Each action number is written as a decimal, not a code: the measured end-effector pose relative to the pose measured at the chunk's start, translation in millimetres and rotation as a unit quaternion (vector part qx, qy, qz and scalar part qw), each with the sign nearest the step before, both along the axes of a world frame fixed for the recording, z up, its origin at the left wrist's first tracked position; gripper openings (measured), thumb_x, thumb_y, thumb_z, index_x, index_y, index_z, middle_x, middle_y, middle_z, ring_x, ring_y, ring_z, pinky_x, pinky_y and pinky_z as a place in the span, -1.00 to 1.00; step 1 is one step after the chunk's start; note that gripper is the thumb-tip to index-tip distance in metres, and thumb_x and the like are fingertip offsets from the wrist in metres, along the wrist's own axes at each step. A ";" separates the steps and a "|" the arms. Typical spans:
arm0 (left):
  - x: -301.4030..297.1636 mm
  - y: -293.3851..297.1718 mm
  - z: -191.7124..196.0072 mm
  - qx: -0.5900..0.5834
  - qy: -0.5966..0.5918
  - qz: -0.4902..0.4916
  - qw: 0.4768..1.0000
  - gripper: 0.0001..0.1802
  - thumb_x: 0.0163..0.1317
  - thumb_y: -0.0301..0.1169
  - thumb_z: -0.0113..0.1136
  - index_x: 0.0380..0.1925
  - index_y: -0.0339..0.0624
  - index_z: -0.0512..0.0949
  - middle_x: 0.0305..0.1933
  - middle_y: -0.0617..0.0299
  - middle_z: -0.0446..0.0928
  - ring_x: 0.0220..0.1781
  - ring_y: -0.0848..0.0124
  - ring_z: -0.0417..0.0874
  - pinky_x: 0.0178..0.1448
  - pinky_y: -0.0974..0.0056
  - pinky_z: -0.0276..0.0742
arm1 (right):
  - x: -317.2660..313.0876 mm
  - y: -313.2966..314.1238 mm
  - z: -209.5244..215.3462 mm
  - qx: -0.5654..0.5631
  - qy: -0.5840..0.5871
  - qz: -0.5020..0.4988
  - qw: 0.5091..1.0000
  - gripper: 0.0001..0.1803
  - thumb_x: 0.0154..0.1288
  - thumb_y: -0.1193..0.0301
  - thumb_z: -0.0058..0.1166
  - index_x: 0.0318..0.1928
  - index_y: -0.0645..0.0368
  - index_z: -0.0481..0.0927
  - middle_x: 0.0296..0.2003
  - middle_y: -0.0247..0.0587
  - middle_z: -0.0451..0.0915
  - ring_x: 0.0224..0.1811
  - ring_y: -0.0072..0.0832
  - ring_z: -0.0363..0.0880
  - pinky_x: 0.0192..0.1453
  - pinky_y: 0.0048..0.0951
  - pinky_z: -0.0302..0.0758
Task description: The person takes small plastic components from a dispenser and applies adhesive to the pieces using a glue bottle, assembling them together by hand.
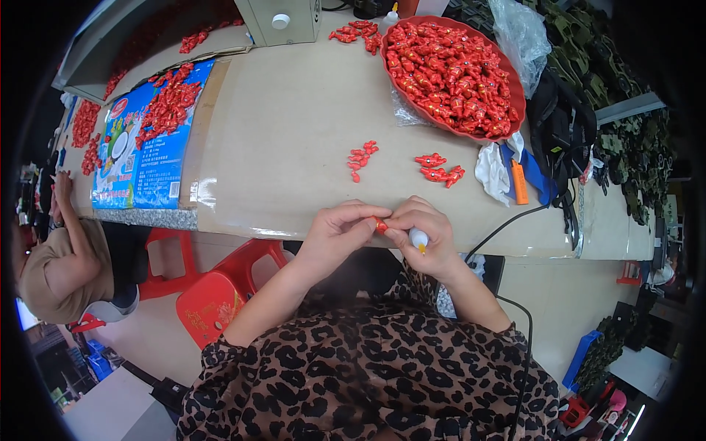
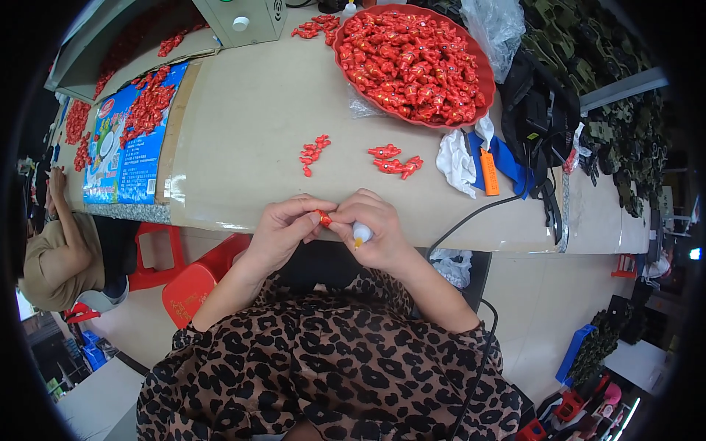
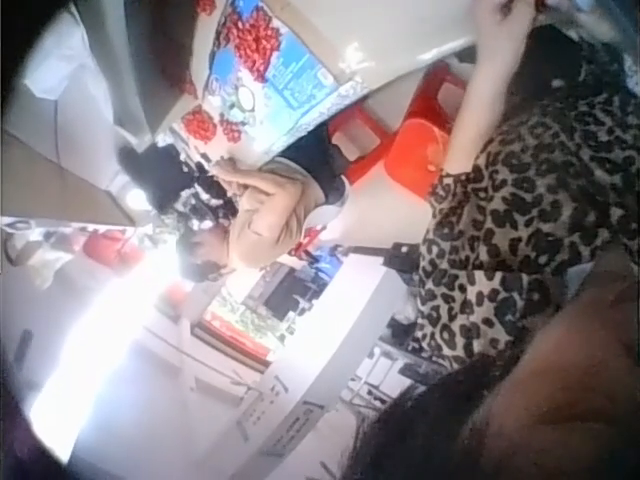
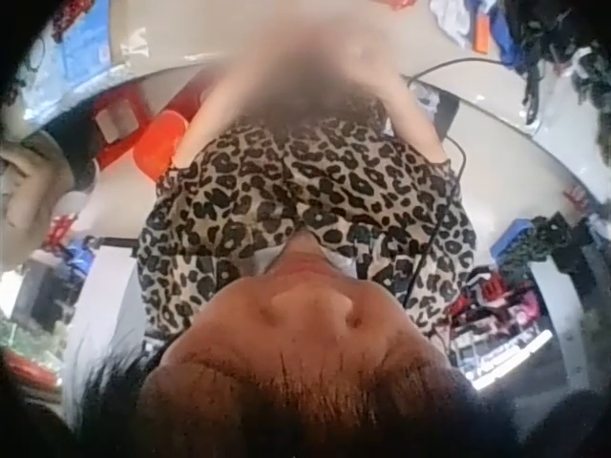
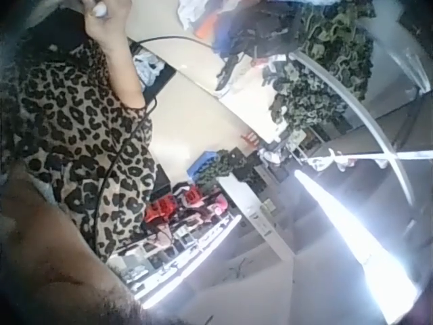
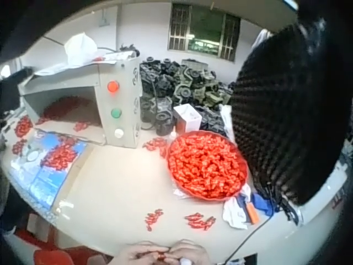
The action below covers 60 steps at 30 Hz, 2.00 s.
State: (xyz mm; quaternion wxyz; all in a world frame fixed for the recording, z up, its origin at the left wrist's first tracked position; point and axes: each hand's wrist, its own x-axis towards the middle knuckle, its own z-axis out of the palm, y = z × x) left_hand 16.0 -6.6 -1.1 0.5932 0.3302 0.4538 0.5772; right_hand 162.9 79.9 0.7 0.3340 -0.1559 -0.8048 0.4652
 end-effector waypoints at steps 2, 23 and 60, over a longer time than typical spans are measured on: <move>-2.1 1.4 0.8 -0.022 -0.026 -0.009 0.999 -0.76 0.10 -0.62 -0.11 -0.23 -0.34 0.47 -0.39 0.28 0.41 -0.46 0.62 0.37 -0.44 0.57 0.26 | 0.1 0.2 1.2 0.006 0.001 0.001 1.000 -0.93 -0.11 0.60 0.06 -0.51 0.24 0.48 -0.56 -0.24 0.47 -0.49 -0.43 0.39 -0.37 -0.50 0.30; -4.9 2.8 2.0 -0.009 -0.012 -0.038 0.999 -0.76 0.07 -0.66 -0.10 -0.27 -0.32 0.50 -0.33 0.29 0.41 -0.32 0.62 0.44 -0.18 0.52 0.39 | -2.8 1.7 -0.9 0.040 0.026 0.015 0.999 -0.88 -0.16 0.64 0.06 -0.51 0.25 0.45 -0.61 -0.24 0.43 -0.57 -0.39 0.35 -0.46 -0.49 0.28; -5.3 3.2 2.0 -0.031 -0.021 -0.042 0.998 -0.73 0.07 -0.66 -0.15 -0.25 -0.33 0.49 -0.36 0.26 0.41 -0.44 0.61 0.41 -0.40 0.57 0.32 | -3.3 -0.3 3.1 0.046 0.014 0.005 0.999 -0.84 -0.20 0.64 0.11 -0.51 0.20 0.45 -0.60 -0.26 0.42 -0.56 -0.38 0.38 -0.48 -0.47 0.31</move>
